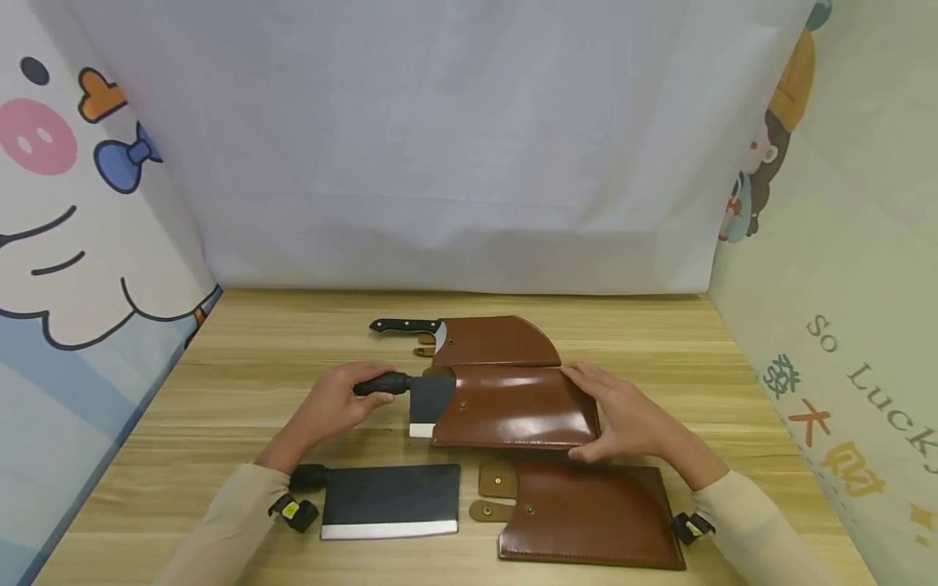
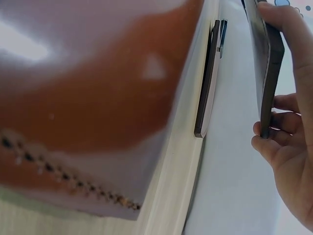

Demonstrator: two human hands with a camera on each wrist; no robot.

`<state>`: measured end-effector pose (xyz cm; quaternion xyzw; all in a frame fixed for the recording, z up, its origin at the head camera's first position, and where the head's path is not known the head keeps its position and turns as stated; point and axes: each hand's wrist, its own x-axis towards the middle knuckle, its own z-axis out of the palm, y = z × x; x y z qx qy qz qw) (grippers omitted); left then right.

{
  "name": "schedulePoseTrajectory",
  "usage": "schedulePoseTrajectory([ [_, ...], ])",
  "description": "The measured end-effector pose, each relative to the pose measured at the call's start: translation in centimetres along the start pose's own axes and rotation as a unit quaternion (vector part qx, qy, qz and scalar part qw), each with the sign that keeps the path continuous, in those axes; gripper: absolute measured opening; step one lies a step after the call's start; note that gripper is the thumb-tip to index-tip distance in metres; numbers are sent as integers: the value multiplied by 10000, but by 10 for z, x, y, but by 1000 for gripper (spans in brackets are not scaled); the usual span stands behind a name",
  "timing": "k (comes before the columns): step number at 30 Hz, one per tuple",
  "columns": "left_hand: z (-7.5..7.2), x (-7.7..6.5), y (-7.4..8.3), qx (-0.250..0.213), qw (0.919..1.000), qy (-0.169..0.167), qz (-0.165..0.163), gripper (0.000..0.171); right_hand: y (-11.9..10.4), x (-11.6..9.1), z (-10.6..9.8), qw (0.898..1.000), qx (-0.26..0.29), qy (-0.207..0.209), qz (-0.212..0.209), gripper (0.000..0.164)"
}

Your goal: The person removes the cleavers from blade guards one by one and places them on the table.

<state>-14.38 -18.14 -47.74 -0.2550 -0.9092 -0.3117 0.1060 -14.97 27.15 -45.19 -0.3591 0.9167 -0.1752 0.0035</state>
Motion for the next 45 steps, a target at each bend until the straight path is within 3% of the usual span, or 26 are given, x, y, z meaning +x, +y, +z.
schedulePoseTrajectory([
  [11, -7, -3, -7, 20, 9999, -25, -116, 45, 4, -2, -2, 9999, -44, 132, -101, 118],
  [28, -17, -6, -12, -2, 9996, 9, -300, 43, 11, -11, -8, 9998, 24, 124, 130, 118],
  [45, -24, -12, -22, 95, 9995, -49, -301, 45, 16, -17, -13, 9998, 14, 198, -75, 116],
])
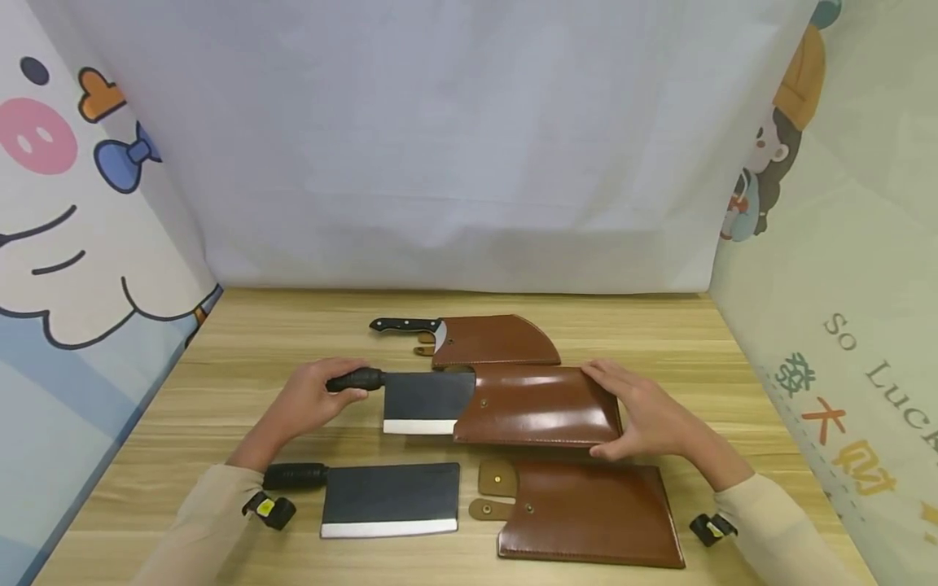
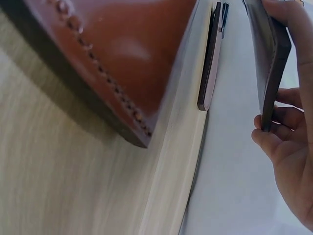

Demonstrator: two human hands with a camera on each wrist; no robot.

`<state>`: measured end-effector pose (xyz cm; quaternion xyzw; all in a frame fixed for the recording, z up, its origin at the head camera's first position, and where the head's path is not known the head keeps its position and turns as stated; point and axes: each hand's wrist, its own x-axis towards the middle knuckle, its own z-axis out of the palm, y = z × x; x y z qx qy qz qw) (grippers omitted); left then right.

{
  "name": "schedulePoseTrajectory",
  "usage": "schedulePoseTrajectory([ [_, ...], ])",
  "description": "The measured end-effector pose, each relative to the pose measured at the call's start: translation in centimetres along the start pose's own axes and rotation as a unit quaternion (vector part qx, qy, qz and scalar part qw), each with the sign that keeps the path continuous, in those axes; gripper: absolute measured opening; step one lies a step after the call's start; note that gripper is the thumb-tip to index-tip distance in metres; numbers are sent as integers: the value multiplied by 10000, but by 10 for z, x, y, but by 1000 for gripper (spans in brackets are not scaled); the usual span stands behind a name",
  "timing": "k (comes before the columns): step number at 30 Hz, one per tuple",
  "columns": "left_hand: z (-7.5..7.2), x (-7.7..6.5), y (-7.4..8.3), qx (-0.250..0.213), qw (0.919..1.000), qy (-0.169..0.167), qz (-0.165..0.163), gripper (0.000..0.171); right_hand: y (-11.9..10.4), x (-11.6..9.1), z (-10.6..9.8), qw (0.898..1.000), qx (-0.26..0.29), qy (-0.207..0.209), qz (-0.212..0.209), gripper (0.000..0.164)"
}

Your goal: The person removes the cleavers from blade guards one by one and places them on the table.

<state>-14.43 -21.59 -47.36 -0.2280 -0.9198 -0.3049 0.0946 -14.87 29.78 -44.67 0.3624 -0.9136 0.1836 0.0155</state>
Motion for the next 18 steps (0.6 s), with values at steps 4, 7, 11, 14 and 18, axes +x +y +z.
schedulePoseTrajectory([
  [4, -1, -2, 0, -56, 10000, -14, -57, 44, 1, -1, -1, 10000, 10, -38, 35, 117],
  [7, -3, -2, -1, -87, 9999, 17, -132, 43, 2, -2, -3, 10000, 27, -23, 79, 117],
  [11, -5, -3, -3, -75, 9997, 9, -234, 43, 5, -3, -3, 10000, 14, 8, 91, 116],
  [14, -7, -4, -4, -97, 9996, -24, -264, 44, 8, -4, -3, 10000, 16, 21, 72, 116],
  [18, -9, -5, -7, -111, 9996, -39, -275, 44, 10, -6, -3, 9999, 60, 16, 82, 115],
])
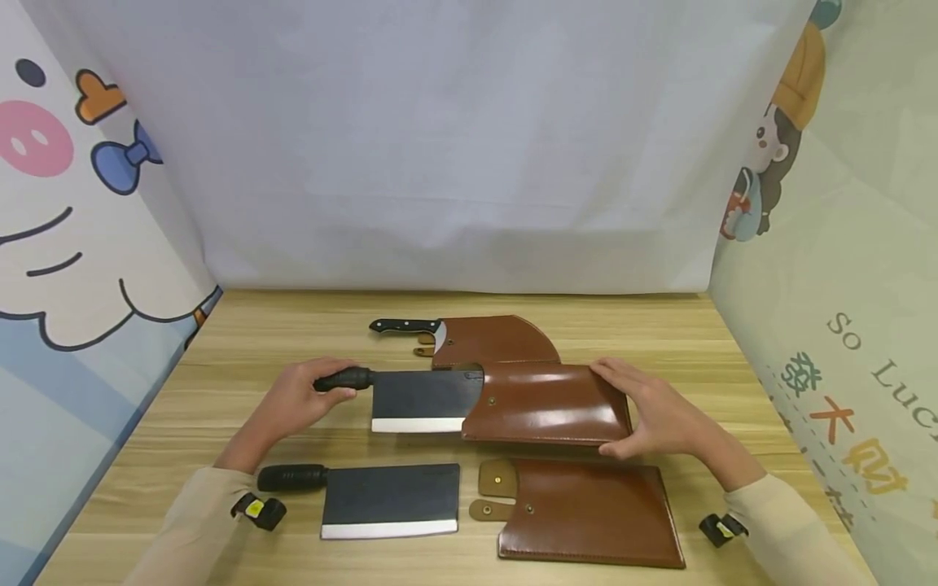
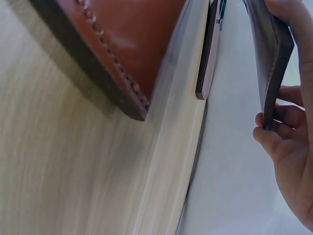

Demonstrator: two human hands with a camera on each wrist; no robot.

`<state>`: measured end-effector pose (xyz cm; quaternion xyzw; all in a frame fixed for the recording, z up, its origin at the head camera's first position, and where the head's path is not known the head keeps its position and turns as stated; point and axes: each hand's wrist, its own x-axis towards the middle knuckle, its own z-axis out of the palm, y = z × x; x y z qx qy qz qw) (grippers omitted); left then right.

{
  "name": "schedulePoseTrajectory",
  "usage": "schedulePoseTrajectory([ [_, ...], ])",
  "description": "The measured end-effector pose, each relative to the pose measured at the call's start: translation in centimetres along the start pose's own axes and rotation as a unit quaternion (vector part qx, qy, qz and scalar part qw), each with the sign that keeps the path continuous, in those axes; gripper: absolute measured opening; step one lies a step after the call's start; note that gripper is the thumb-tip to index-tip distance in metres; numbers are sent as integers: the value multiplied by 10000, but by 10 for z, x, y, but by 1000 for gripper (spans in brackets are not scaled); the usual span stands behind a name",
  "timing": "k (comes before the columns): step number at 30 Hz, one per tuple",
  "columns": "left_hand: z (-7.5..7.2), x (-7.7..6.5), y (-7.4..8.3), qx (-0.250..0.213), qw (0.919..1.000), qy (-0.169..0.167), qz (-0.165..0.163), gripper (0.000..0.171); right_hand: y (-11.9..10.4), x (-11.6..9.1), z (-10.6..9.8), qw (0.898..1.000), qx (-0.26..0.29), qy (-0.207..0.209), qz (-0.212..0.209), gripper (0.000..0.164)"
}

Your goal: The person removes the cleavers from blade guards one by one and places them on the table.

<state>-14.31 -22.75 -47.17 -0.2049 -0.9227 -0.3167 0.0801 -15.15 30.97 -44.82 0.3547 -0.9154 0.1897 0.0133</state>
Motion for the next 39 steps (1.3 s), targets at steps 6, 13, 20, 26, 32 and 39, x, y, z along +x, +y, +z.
schedulePoseTrajectory([
  [6, -4, -3, -4, 61, 10000, 36, 33, 43, 1, -3, -2, 10000, -15, 22, 15, 115],
  [13, -7, -7, -7, 132, 9997, 145, 138, 42, 3, -6, -4, 10000, -43, 52, 8, 114],
  [20, -11, -12, -12, 129, 9997, 186, 81, 42, 3, -10, -7, 9999, -53, 85, 67, 114],
  [26, -14, -14, -12, 108, 9998, 182, 58, 42, 7, -15, -8, 9998, -44, 106, 137, 113],
  [32, -17, -16, -14, 145, 9998, 128, -44, 42, 9, -21, -10, 9997, -27, 102, 243, 113],
  [39, -21, -21, -18, 216, 9997, 120, -38, 44, 12, -27, -11, 9992, -38, 42, 404, 113],
])
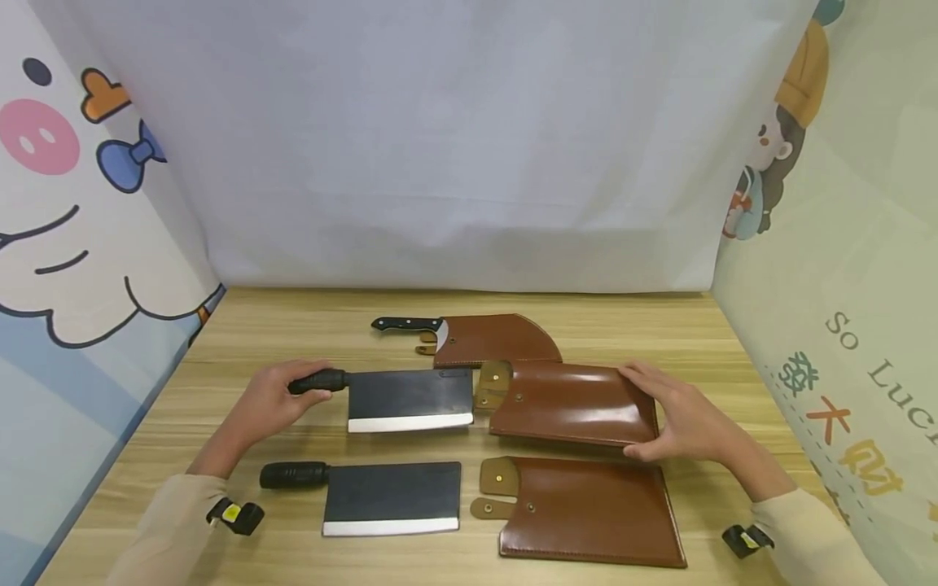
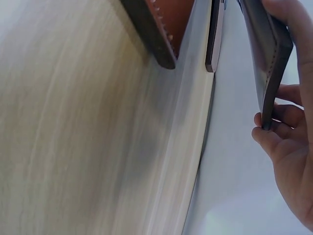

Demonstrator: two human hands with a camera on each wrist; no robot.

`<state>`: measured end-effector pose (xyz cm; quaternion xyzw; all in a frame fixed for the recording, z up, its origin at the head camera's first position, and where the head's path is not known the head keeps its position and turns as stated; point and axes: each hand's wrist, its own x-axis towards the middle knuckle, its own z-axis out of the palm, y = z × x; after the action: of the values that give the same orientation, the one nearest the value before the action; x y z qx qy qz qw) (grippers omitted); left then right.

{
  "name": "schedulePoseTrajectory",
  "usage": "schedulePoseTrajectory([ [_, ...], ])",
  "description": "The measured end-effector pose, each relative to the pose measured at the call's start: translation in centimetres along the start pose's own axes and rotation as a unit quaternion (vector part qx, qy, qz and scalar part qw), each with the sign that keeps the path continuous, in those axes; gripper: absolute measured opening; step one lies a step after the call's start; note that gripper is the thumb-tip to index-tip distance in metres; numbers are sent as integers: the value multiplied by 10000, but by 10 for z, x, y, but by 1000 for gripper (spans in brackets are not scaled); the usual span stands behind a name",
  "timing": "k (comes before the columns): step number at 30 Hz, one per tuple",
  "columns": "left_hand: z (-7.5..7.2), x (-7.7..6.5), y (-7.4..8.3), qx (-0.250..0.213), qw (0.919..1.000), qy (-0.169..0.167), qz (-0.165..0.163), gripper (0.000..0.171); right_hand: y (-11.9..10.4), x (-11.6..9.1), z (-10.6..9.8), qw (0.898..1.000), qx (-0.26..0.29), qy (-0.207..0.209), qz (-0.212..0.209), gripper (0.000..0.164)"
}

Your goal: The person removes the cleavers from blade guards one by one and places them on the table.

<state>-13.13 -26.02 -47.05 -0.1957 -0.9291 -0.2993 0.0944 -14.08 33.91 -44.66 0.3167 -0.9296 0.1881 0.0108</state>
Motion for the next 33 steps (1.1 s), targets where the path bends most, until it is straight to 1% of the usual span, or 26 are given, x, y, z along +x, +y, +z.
schedulePoseTrajectory([
  [4, 1, -3, -3, 72, 10000, -45, 25, 43, 1, -1, 0, 10000, 10, -28, 64, 113],
  [9, 4, -6, -7, 151, 9998, -148, -29, 44, 4, -1, 4, 9999, 30, -62, 80, 112],
  [18, 7, -9, -15, 303, 9993, -196, 21, 42, 8, 3, 9, 9994, 24, -302, 166, 111],
  [23, 6, -11, -16, 282, 9989, -349, -113, 42, 10, 6, 12, 9992, -20, -384, 118, 111],
  [29, 7, -9, -19, 382, 9971, -593, -296, 42, 15, 12, 14, 9984, -77, -540, 136, 112],
  [33, 7, -7, -23, 426, 9958, -744, -322, 41, 17, 15, 17, 9977, -117, -646, 161, 112],
])
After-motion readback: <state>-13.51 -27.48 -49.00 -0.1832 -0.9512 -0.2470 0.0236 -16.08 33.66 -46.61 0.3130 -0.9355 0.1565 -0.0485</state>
